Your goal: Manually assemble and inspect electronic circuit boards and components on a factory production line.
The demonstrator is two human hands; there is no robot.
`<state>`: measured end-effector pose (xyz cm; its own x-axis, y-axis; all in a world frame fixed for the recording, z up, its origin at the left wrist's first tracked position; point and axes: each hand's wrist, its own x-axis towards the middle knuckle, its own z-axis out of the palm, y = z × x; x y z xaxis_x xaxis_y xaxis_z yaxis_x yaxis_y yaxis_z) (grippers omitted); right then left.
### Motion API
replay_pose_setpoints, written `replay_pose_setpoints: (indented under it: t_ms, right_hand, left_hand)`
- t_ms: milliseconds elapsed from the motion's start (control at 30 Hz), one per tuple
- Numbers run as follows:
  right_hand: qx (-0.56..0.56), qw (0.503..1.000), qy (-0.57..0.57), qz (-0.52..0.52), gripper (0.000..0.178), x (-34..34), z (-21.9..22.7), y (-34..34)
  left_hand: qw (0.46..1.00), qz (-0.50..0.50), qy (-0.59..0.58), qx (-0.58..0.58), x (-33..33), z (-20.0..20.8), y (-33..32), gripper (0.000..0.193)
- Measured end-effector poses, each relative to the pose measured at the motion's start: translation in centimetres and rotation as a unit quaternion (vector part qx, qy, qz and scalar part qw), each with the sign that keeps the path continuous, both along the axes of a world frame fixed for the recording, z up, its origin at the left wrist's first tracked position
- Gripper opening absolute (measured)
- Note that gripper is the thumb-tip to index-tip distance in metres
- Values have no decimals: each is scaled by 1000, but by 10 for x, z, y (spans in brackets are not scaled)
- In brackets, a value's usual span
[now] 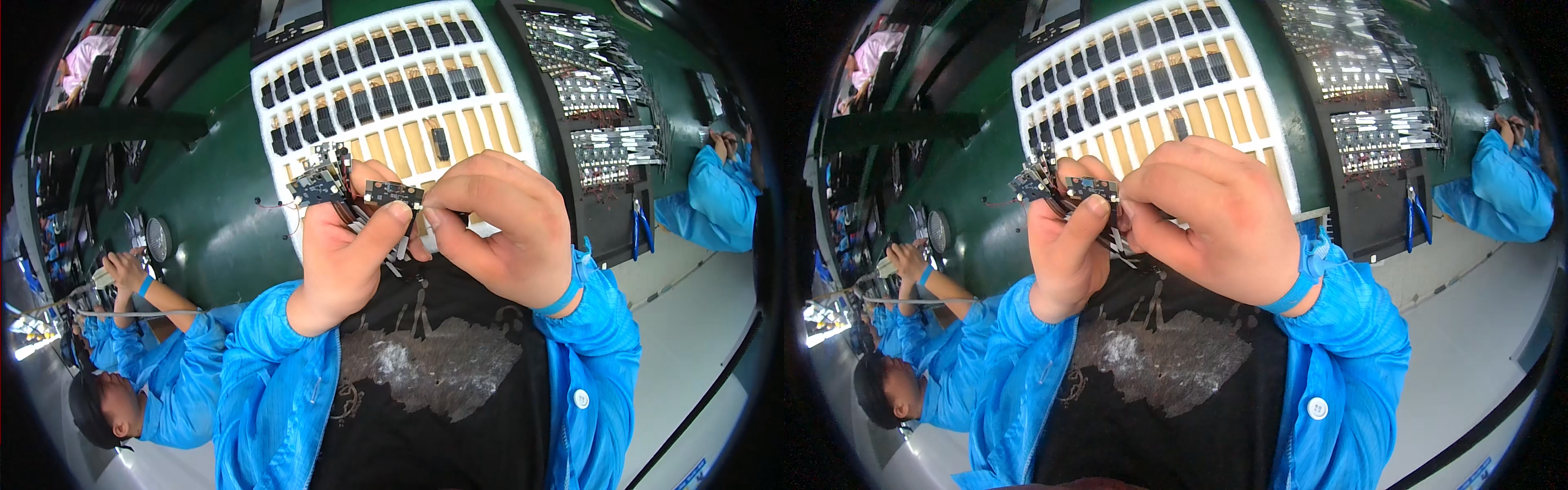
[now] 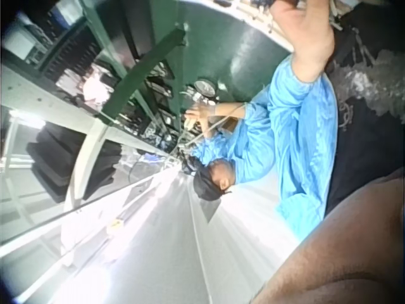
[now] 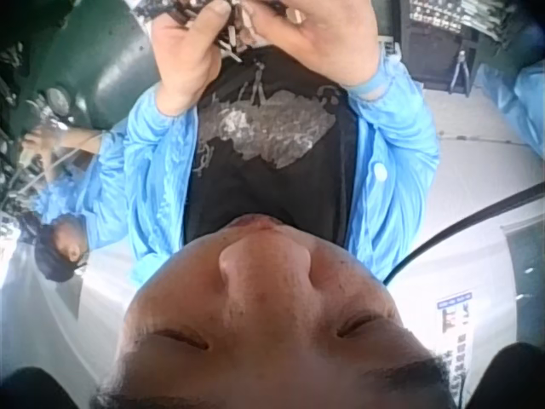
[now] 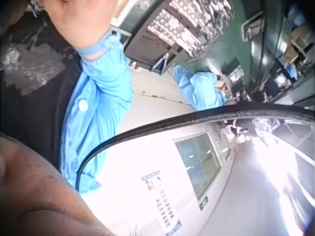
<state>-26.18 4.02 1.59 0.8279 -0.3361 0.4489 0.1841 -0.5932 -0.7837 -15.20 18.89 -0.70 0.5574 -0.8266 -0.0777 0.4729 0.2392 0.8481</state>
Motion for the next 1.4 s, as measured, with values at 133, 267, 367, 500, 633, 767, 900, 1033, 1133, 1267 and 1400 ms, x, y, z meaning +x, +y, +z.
replay_pose_setpoints:
  t_ms: [133, 267, 367, 500, 633, 767, 900, 1033, 1133, 1267, 1400]
  right_hand:
    - [11, 999, 29, 19, 17, -1, 3, -3]
    - [49, 998, 48, 10, 16, -3, 6, 0]
    - [55, 996, 64, 7, 15, -3, 9, 1]
    - [-64, 997, 42, -18, 18, -3, 4, 0]
    - [-114, 993, 6, -33, 20, 0, 1, 1]
    - [-99, 995, 24, -18, 20, 0, 4, -1]
    - [-72, 997, 37, -6, 19, 0, 5, -1]
    - [-83, 996, 33, -3, 18, -1, 2, -1]
    - [-72, 996, 43, 0, 18, -1, 4, -1]
    - [-51, 997, 52, -6, 17, -2, 4, 2]
    - [-36, 998, 53, -14, 16, -2, 3, 3]
  left_hand:
    - [999, 5, -49, 8, 1, 1, -1, 7]
    - [996, 12, -89, -5, 0, -1, -1, 7]
    - [993, 19, -119, -11, 0, 0, -1, 8]
    - [993, 15, -117, 18, -1, -1, -3, 9]
    - [994, 20, -102, 18, -1, -1, -4, 8]
    - [996, 17, -80, 23, 0, -3, -1, 4]
    - [997, 11, -68, 24, 1, -3, -2, 2]
    - [998, 8, -64, 23, 1, -5, -1, 2]
    - [997, 12, -72, 14, 1, -7, -1, 4]
    - [996, 29, -84, 5, -2, -7, -2, 7]
    - [994, 39, -104, 5, -3, -7, -3, 7]
